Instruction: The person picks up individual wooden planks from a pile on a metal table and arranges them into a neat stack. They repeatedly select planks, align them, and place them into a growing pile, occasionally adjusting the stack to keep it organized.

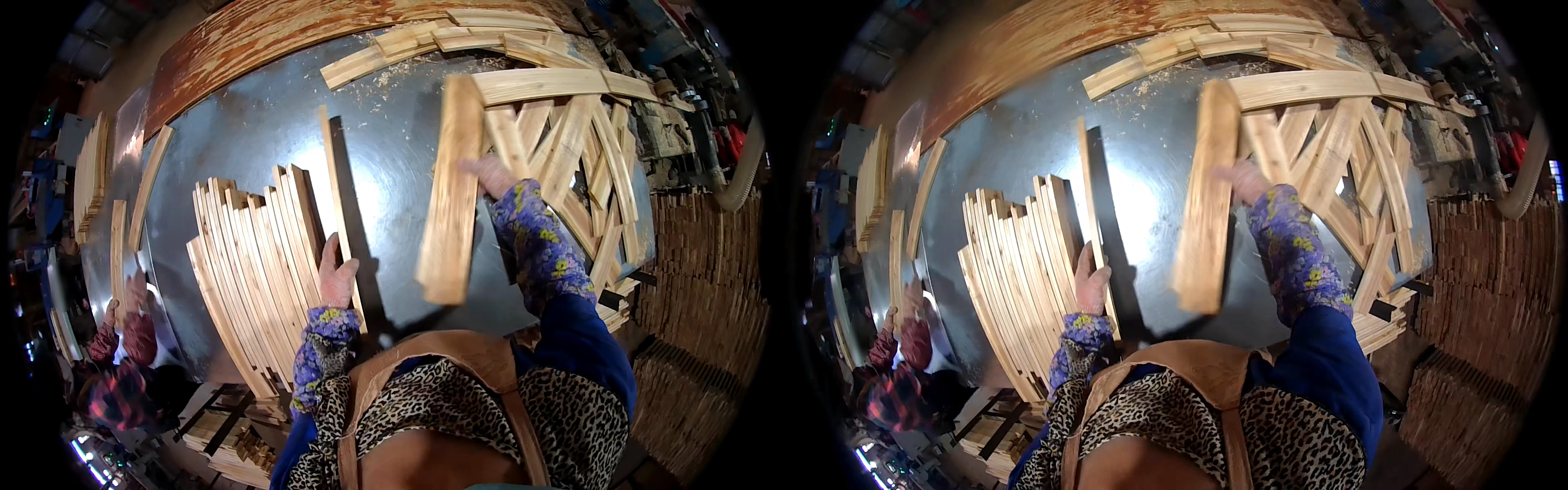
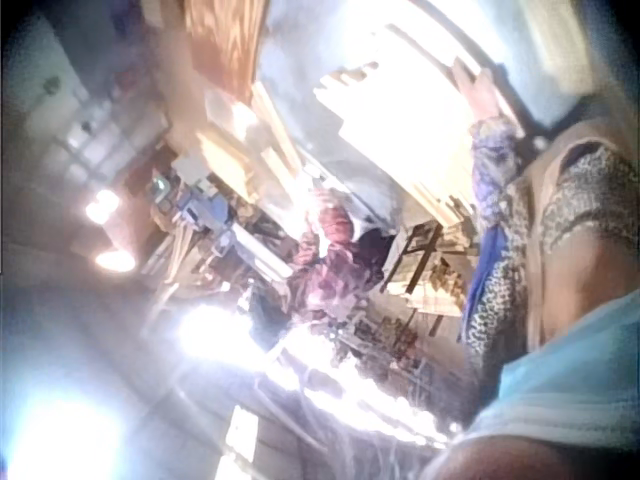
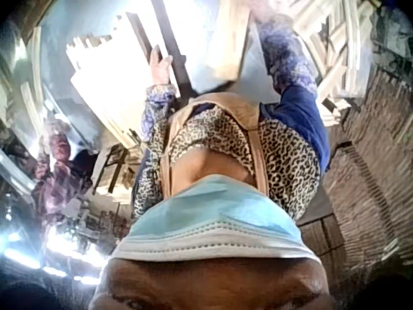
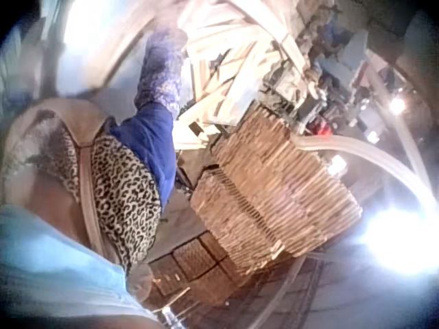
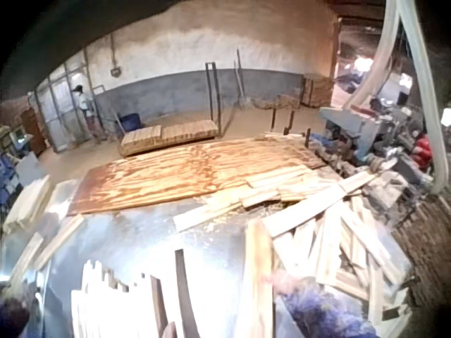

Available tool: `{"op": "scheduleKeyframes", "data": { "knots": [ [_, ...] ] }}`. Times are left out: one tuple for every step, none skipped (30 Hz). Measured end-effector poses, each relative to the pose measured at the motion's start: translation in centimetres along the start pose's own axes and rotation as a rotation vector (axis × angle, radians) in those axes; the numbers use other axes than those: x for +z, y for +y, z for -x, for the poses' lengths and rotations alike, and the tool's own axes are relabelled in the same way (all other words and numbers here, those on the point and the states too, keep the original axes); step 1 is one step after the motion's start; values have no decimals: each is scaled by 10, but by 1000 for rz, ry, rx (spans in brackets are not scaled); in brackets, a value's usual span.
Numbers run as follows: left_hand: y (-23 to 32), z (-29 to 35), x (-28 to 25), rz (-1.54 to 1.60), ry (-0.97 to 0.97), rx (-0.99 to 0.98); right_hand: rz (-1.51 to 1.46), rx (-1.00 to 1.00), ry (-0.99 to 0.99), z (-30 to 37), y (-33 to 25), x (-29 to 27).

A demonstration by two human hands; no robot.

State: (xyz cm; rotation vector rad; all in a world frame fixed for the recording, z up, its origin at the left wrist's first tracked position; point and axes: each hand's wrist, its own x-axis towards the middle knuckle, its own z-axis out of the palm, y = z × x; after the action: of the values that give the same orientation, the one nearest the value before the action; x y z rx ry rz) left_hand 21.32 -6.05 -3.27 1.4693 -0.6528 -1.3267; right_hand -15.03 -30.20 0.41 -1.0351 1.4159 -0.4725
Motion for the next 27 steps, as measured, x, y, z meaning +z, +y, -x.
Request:
{"op": "scheduleKeyframes", "data": {
  "knots": [
    [3,1,2,-49,-45,-39,387,9,-44,29,-15,15],
    [7,1,5,-100,-95,-79,634,18,-61,45,-17,25],
    [15,8,15,-41,-123,-128,882,23,-88,60,-21,37],
    [22,13,24,20,-167,-155,993,28,-93,69,-20,46],
    [-1,12,24,41,-122,-76,1113,20,-110,75,-21,58],
    [-16,16,24,77,-117,-57,1089,9,-102,79,-19,68],
    [-16,20,31,108,-127,-31,1060,-3,-75,83,-21,72],
    [-15,28,32,156,-167,-53,1032,-17,-50,90,-21,77],
    [-14,35,34,205,-204,-74,1007,-127,21,92,-9,87],
    [-5,40,39,57,-172,-119,971,-133,17,96,-17,102],
    [6,48,47,-93,-139,-173,931,-132,10,103,-28,122],
    [17,56,56,-244,-114,-232,890,-124,6,108,-32,141],
    [30,61,70,-406,-110,-285,892,-231,-85,85,-3,157],
    [34,62,77,-551,-91,-341,835,-265,-123,97,-2,170],
    [37,62,83,-698,-75,-396,774,-294,-159,110,-1,183],
    [40,61,86,-855,-57,-451,702,-320,-198,126,-6,194],
    [29,60,71,-736,-32,-406,753,-334,-95,134,-3,200],
    [8,56,49,-620,-8,-357,798,-346,11,139,4,199],
    [-10,53,37,-498,-7,-301,896,-497,153,136,31,182],
    [-23,53,32,-318,46,-266,985,-650,285,134,60,160],
    [-36,51,28,-141,95,-231,1015,-562,300,144,75,144],
    [-42,51,26,36,146,-188,1044,-478,318,152,84,134],
    [-27,53,39,205,160,-165,1035,-417,339,152,91,127],
    [-10,58,45,298,166,-251,1026,-357,357,149,97,123],
    [25,72,53,388,181,-341,1015,-297,365,149,106,119],
    [41,82,53,478,199,-429,902,-294,290,146,109,117],
    [31,75,48,518,299,-562,790,-305,217,132,102,118]
  ]
}}
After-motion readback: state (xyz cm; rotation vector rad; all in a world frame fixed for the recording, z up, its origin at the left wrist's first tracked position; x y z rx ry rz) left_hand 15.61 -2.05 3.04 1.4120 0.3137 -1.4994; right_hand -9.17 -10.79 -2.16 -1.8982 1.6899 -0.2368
